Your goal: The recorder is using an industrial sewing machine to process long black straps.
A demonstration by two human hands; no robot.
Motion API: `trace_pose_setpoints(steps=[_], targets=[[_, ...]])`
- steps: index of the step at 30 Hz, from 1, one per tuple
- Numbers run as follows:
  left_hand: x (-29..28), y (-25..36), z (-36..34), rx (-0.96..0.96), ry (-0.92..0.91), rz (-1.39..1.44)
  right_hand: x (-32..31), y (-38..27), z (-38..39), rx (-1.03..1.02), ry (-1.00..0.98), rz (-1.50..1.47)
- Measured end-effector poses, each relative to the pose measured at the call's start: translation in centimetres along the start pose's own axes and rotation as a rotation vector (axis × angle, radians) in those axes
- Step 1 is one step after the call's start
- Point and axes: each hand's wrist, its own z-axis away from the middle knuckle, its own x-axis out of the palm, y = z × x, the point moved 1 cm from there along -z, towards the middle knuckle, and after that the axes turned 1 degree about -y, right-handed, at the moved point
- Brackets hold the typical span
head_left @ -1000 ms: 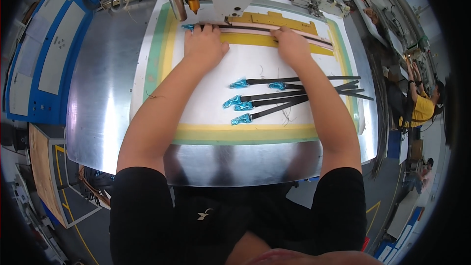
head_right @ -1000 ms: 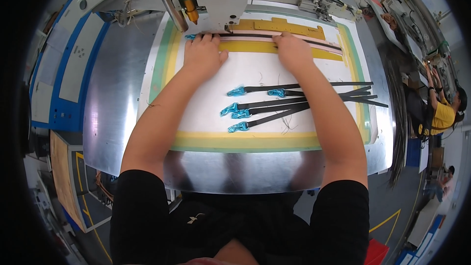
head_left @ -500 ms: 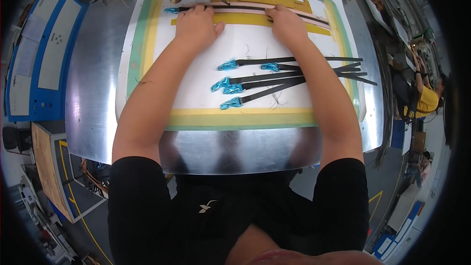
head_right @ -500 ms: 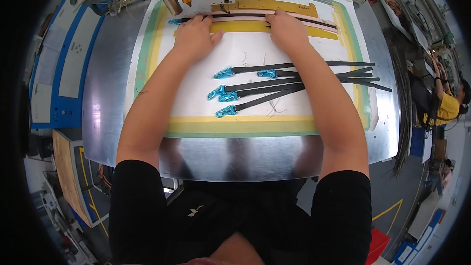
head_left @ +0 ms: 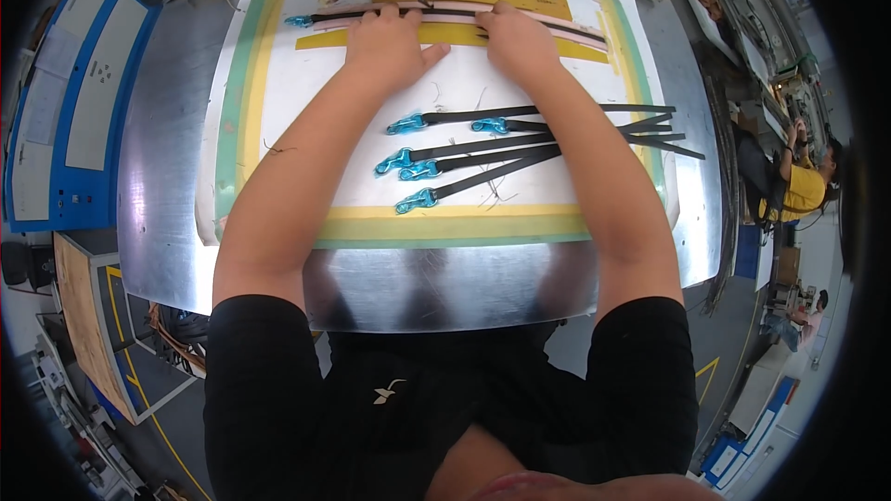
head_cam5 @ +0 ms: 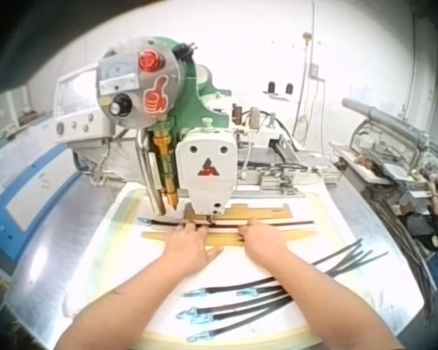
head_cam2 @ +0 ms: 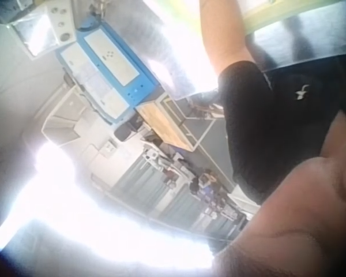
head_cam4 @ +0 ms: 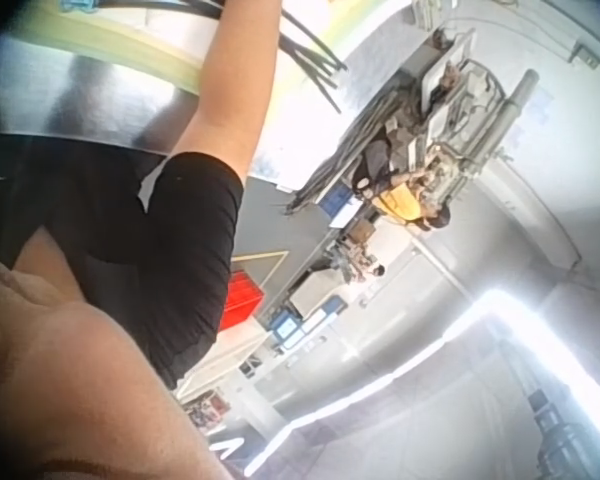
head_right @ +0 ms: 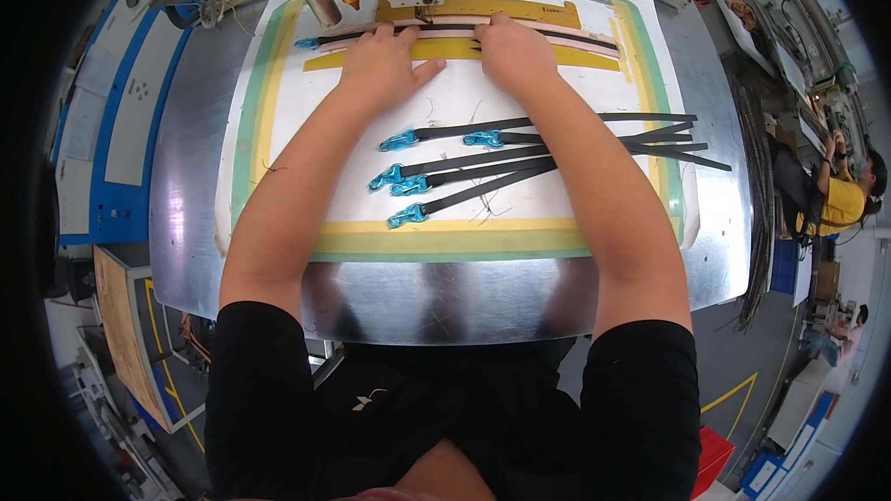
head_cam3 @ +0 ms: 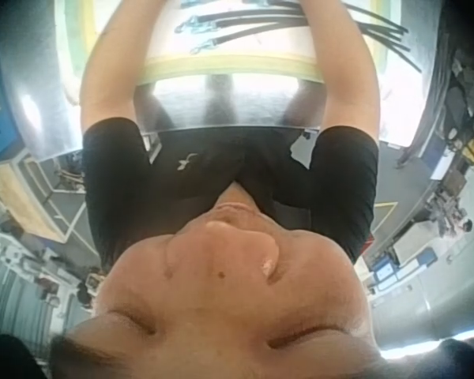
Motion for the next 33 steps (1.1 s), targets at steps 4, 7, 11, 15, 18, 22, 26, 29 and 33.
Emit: trace_pose_setpoints(steps=[4,7,11,15,18,22,26,29,33], targets=[[-0.6,1.5,0.3,0.003,0.025,-0.058,0.0,0.1,-0.1,-0.014,-0.021,0.011],[-0.5,1.5,0.0,-0.007,-0.003,-0.073,-0.2,0.0,-0.2,-0.024,-0.02,-0.004],[-0.2,1.7,-0.8,0.046,-0.019,-0.029,-0.9,0.6,0.3,-0.019,-0.021,-0.027],[-0.3,2.6,-0.3,0.035,0.028,-0.028,-1.4,3.1,0.9,0.03,-0.053,0.008],[-0.4,3.2,-0.1,0.045,0.084,-0.067,-2.0,5.0,1.6,0.07,-0.063,0.035],[-1.1,3.6,-0.8,0.002,-0.055,-0.053,-2.4,6.1,2.2,0.101,-0.079,0.059],[-0.3,3.8,-1.4,-0.005,-0.052,0.002,-2.4,5.5,2.2,0.087,-0.055,0.027],[-0.8,4.8,-1.1,0.003,-0.037,-0.015,-2.0,5.6,2.0,0.079,-0.042,0.012],[-0.9,5.2,-0.9,0.001,0.01,-0.047,-1.8,5.5,1.7,0.057,-0.04,0.015]])
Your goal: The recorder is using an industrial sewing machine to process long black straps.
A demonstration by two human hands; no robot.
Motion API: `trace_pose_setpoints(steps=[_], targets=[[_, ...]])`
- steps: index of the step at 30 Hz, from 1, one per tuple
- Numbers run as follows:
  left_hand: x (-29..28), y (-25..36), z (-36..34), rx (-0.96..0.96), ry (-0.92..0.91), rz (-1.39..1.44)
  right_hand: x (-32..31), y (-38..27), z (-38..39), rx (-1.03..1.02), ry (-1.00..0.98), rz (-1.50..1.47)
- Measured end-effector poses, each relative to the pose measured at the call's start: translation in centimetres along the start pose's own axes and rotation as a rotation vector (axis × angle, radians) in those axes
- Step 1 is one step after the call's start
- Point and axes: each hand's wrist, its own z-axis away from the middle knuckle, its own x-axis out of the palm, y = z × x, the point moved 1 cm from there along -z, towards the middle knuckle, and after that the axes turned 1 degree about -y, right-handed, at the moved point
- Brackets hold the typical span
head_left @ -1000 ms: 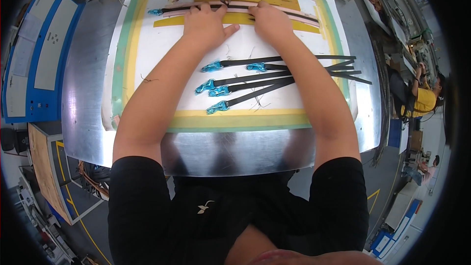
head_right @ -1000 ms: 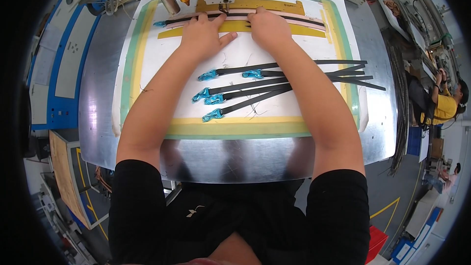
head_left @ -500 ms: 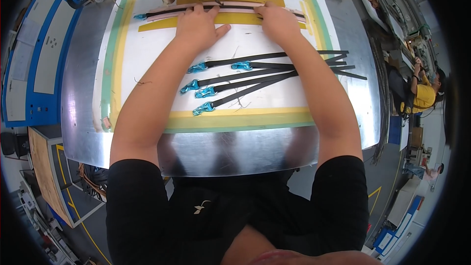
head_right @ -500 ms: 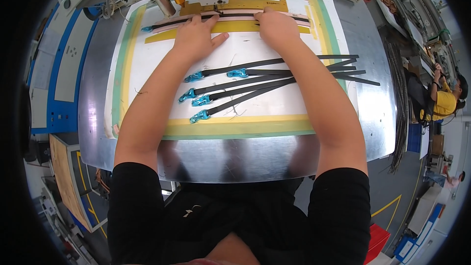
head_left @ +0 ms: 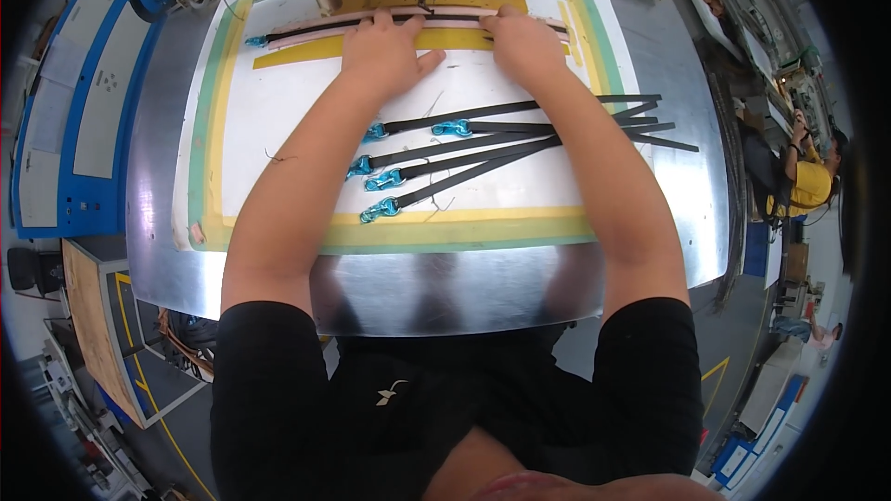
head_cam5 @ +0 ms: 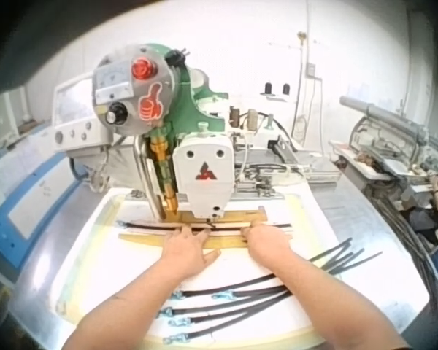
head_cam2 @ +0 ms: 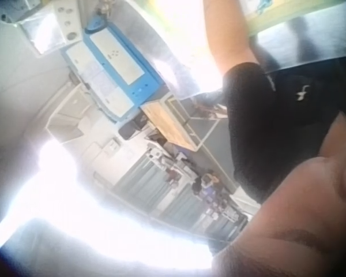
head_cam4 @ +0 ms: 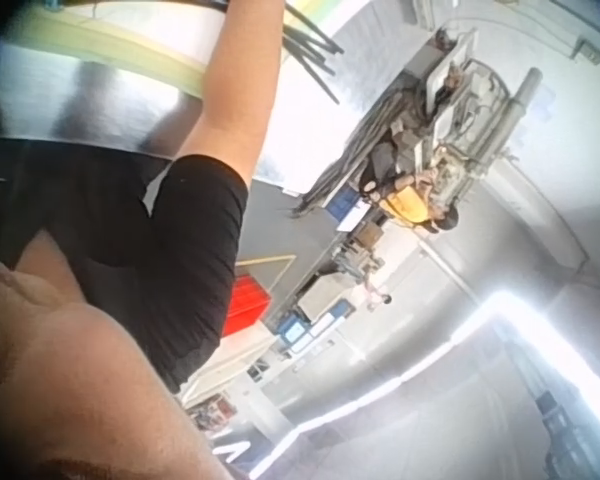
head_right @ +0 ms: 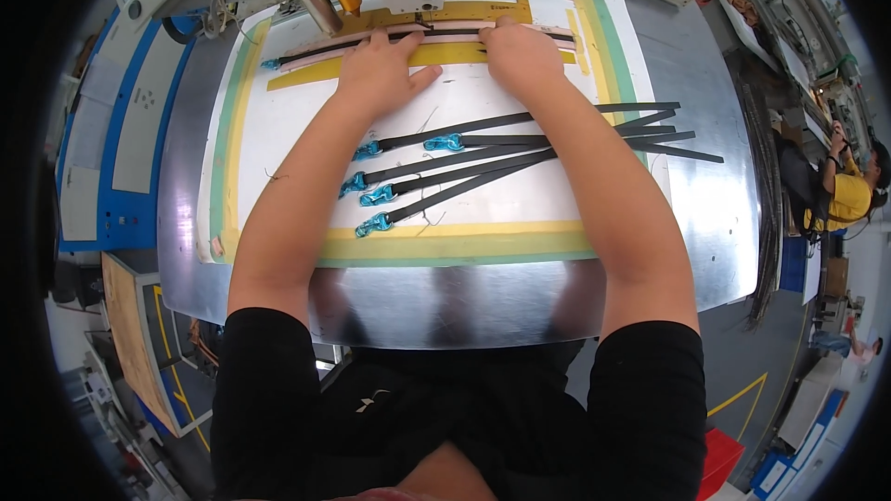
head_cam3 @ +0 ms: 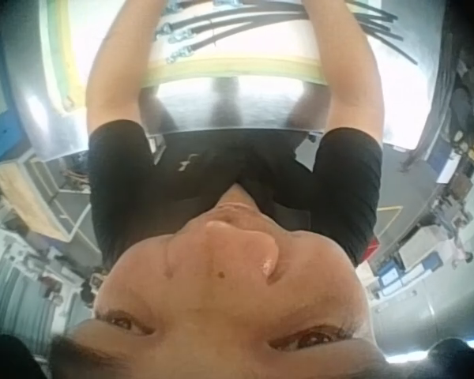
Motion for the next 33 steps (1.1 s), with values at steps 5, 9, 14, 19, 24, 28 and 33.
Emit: trace_pose_setpoints(steps=[5,9,14,19,24,28,33], targets=[[-0.1,-0.1,-0.7,0.011,-0.084,0.015,0.2,-0.4,-0.2,-0.033,-0.004,-0.003],[-0.4,0.6,-0.6,0.018,-0.061,0.02,0.4,-0.6,-0.4,-0.08,0.027,0.0],[-1.4,1.7,-0.7,-0.034,-0.12,-0.014,0.1,-0.1,-0.2,-0.09,0.02,-0.005],[-0.8,1.7,-1.0,-0.028,-0.12,0.006,-0.5,1.7,0.3,-0.025,-0.042,0.005],[-0.3,1.7,-1.6,-0.004,-0.132,0.039,-0.5,4.8,1.0,0.039,-0.055,0.018],[-0.1,1.8,-1.5,-0.021,-0.112,0.059,-1.2,6.5,1.6,0.091,-0.105,0.042],[-0.7,2.9,-1.6,-0.046,-0.164,0.055,-0.7,6.6,1.6,0.071,-0.093,0.026]])
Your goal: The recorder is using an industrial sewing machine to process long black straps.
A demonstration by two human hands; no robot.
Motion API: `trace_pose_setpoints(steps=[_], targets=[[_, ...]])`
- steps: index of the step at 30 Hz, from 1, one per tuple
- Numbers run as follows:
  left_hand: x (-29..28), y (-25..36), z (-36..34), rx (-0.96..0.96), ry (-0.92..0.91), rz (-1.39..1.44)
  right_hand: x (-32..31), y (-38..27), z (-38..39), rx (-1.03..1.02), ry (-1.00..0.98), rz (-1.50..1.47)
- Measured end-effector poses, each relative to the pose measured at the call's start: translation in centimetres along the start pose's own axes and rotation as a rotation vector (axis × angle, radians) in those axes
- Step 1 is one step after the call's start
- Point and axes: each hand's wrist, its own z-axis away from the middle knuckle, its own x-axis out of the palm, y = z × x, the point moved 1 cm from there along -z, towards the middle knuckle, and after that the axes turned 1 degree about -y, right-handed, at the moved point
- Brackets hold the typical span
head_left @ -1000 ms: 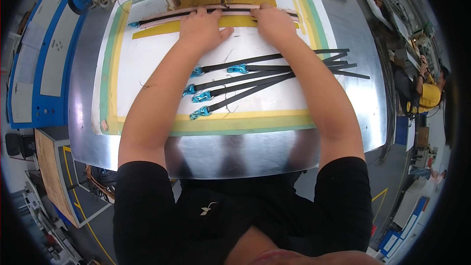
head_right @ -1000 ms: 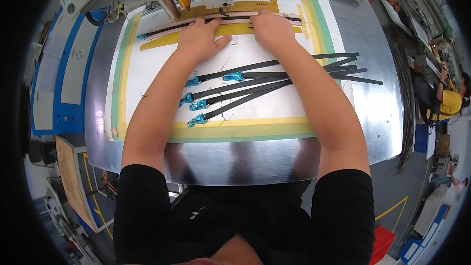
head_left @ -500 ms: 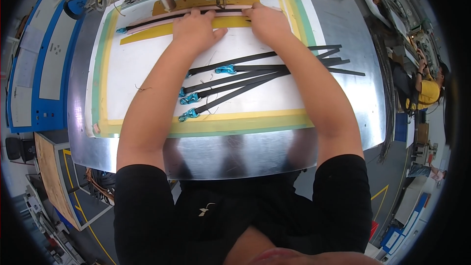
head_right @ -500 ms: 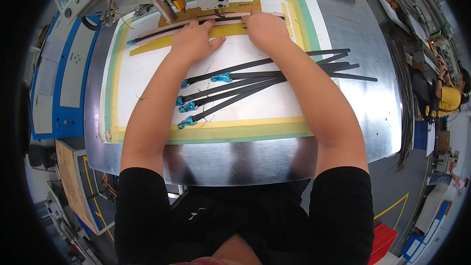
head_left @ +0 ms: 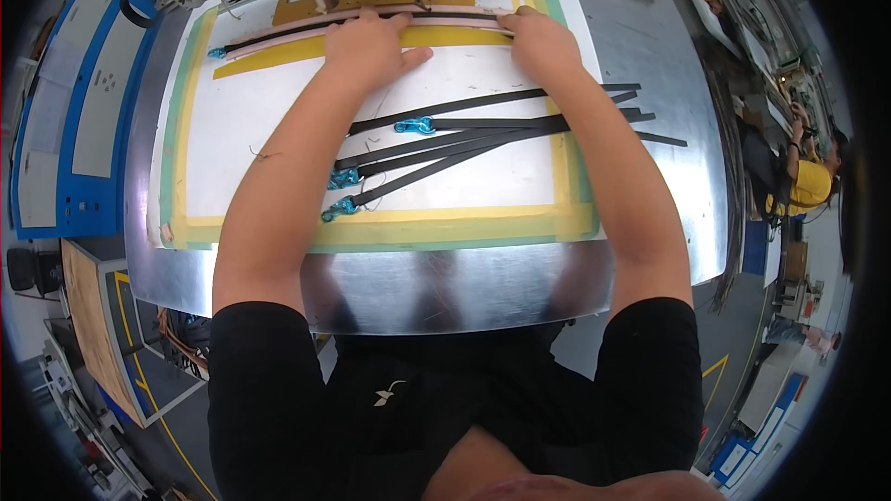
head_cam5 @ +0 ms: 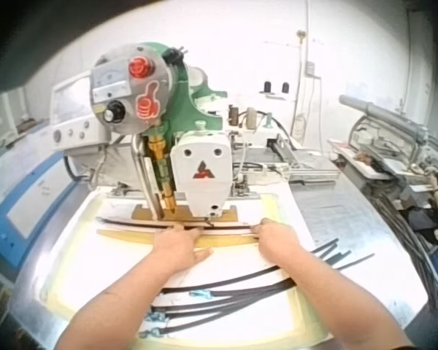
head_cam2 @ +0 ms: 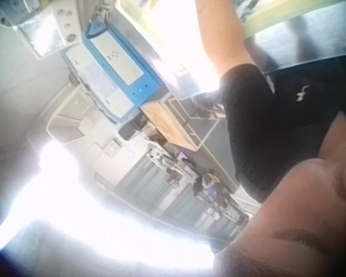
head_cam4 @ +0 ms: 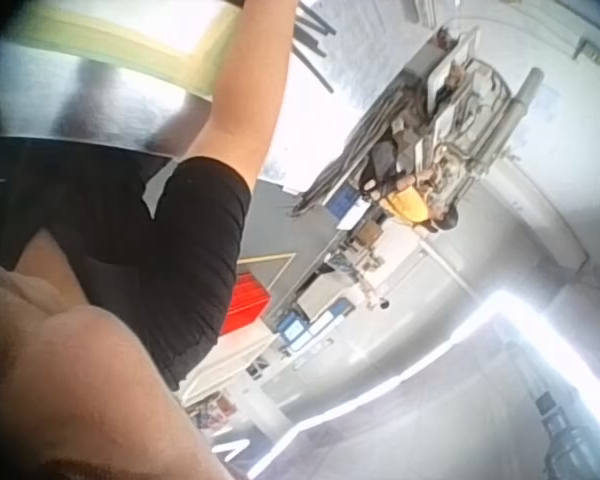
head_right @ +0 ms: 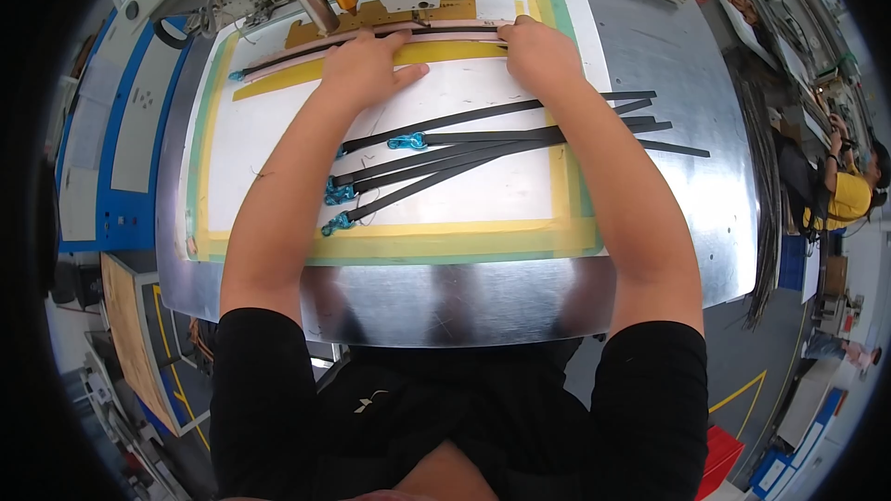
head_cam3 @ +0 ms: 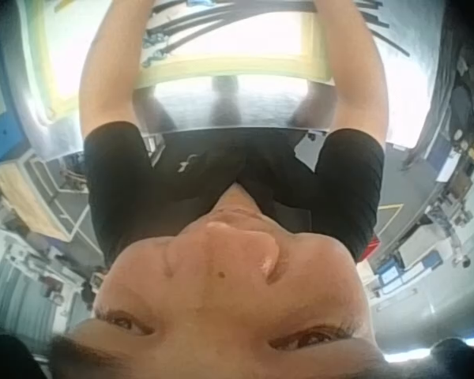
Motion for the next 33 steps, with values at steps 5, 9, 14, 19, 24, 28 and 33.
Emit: trace_pose_setpoints(steps=[5,9,14,19,24,28,33], targets=[[1.1,0.7,-0.9,0.018,0.009,-0.018,0.1,-0.5,-0.2,-0.034,0.004,-0.002],[0.9,2.0,-0.3,0.081,0.104,-0.052,0.4,-0.3,-0.3,-0.062,0.022,-0.011],[1.2,2.4,-0.8,0.059,0.061,0.004,0.7,-0.8,-0.4,-0.102,0.039,-0.01],[2.2,3.0,-1.1,0.138,0.119,0.007,0.7,-1.1,-0.2,-0.112,0.053,-0.039],[1.7,3.8,-1.2,0.117,0.142,-0.01,1.3,-1.1,-0.8,-0.161,0.081,-0.012],[1.9,4.0,-1.8,0.102,0.106,-0.019,1.7,-0.7,-0.8,-0.17,0.089,-0.017],[2.7,4.4,-1.9,0.131,0.148,-0.042,1.4,0.9,-0.2,-0.127,0.062,-0.043]])
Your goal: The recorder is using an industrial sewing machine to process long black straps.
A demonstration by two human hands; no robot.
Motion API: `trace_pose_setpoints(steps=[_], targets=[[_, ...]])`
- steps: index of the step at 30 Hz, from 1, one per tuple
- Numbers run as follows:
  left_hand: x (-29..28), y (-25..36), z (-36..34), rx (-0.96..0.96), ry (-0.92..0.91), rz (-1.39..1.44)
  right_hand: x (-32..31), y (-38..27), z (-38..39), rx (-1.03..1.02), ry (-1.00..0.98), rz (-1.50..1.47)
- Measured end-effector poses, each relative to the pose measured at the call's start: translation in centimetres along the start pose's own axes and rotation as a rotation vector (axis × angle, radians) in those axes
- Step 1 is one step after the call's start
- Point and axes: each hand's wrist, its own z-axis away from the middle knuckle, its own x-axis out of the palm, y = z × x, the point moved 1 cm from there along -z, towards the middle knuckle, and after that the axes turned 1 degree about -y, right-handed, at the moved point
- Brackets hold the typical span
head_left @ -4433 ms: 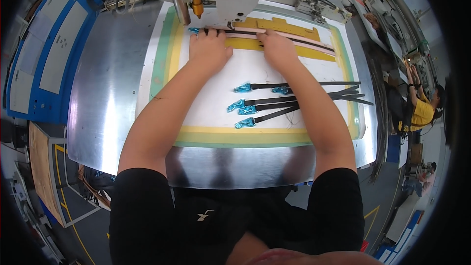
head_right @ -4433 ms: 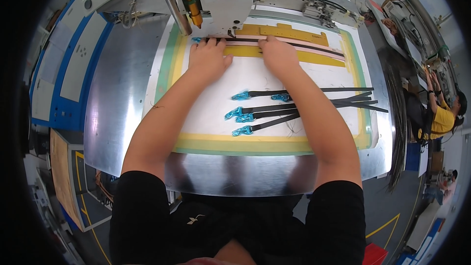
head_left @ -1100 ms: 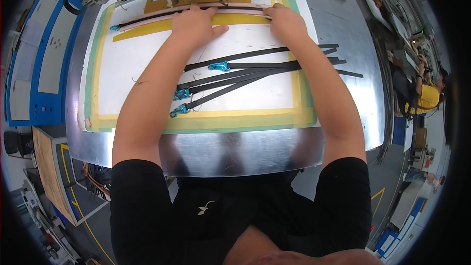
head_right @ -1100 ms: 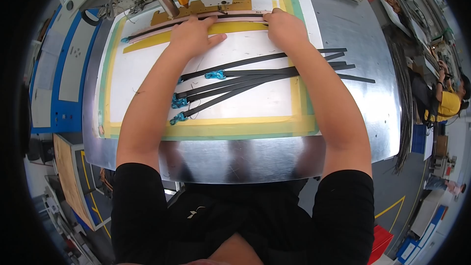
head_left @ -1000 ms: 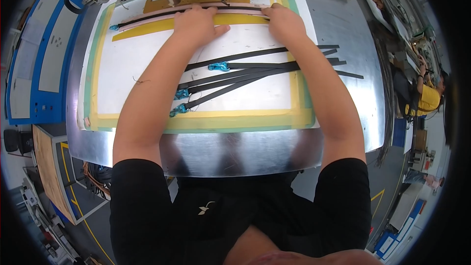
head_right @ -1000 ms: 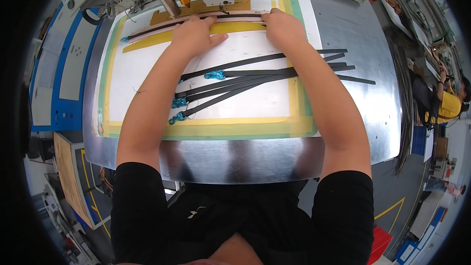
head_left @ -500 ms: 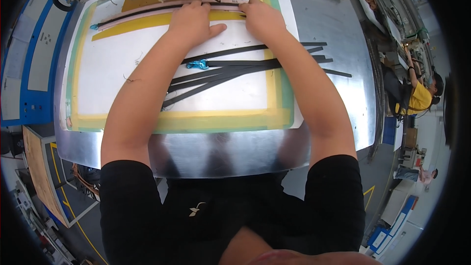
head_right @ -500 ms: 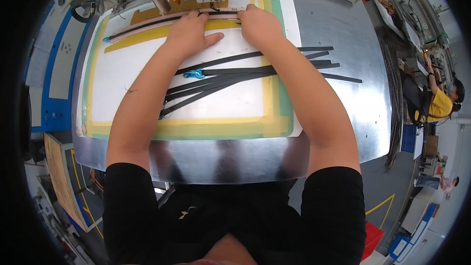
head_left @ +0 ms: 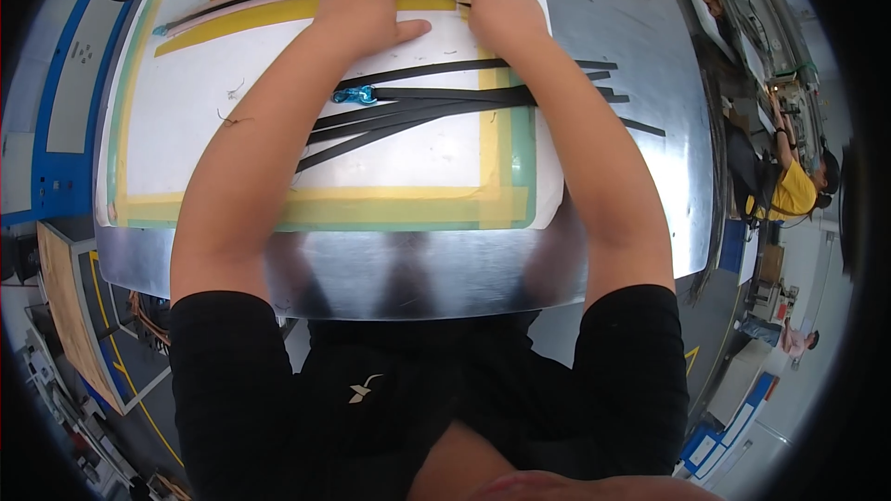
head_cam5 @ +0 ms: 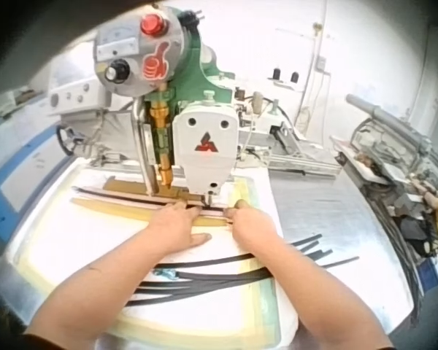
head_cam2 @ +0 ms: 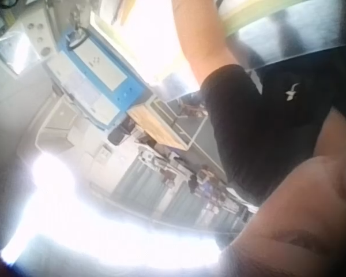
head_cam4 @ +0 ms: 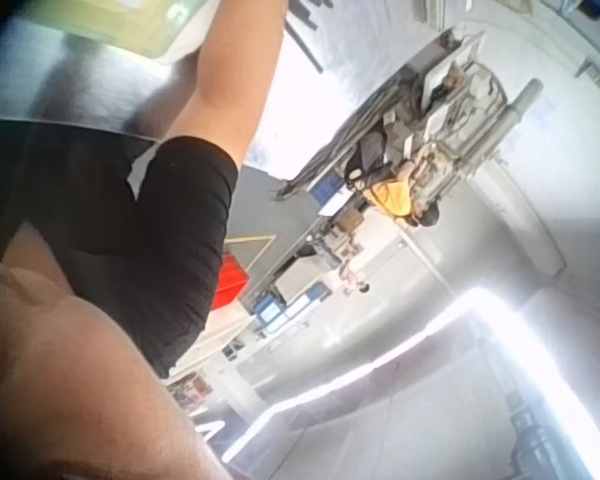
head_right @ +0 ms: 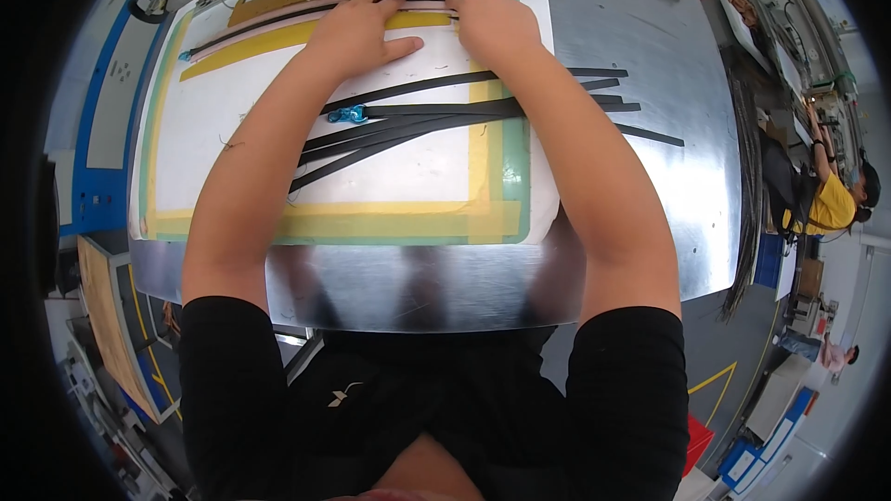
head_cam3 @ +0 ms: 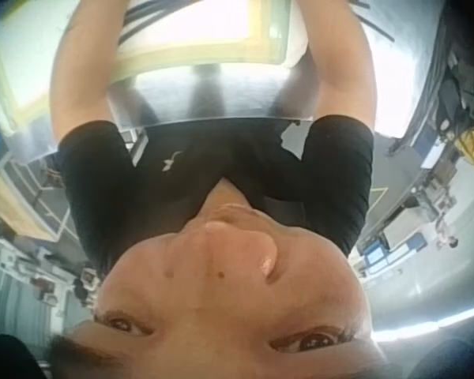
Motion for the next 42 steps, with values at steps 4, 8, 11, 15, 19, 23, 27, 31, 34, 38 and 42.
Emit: trace_pose_setpoints(steps=[4,8,11,15,19,23,27,31,34,38,42], targets=[[-0.8,1.7,0.1,-0.025,-0.018,0.001,0.7,0.4,0.0,-0.014,0.033,-0.033],[-0.7,2.3,-0.2,-0.051,-0.025,-0.026,1.8,0.9,0.0,-0.083,0.126,-0.091],[-0.6,2.6,-0.1,-0.041,-0.012,-0.001,1.9,1.0,0.4,-0.08,0.157,-0.13],[-0.4,2.6,-0.4,-0.075,-0.015,0.049,1.7,0.5,0.5,-0.079,0.166,-0.136],[-0.6,2.5,-0.4,-0.061,-0.032,0.056,1.7,0.1,0.2,-0.064,0.112,-0.113],[-1.3,2.8,0.3,-0.045,-0.018,0.019,1.4,0.0,-0.1,-0.031,0.07,-0.098],[0.2,0.1,1.2,-0.003,0.066,-0.018,1.4,0.0,0.0,-0.056,0.092,-0.091],[-1.0,-5.1,3.2,-0.129,-0.035,-0.005,1.2,0.1,0.1,-0.035,0.066,-0.093],[0.1,-11.3,5.1,-0.224,0.083,-0.154,1.1,-0.2,0.1,-0.045,0.068,-0.114],[-0.3,-19.0,7.5,-0.227,0.094,-0.093,0.9,-0.1,0.1,-0.038,0.072,-0.116],[0.0,-20.7,8.6,-0.17,0.097,-0.045,0.5,-0.1,0.2,0.011,0.043,-0.095]])
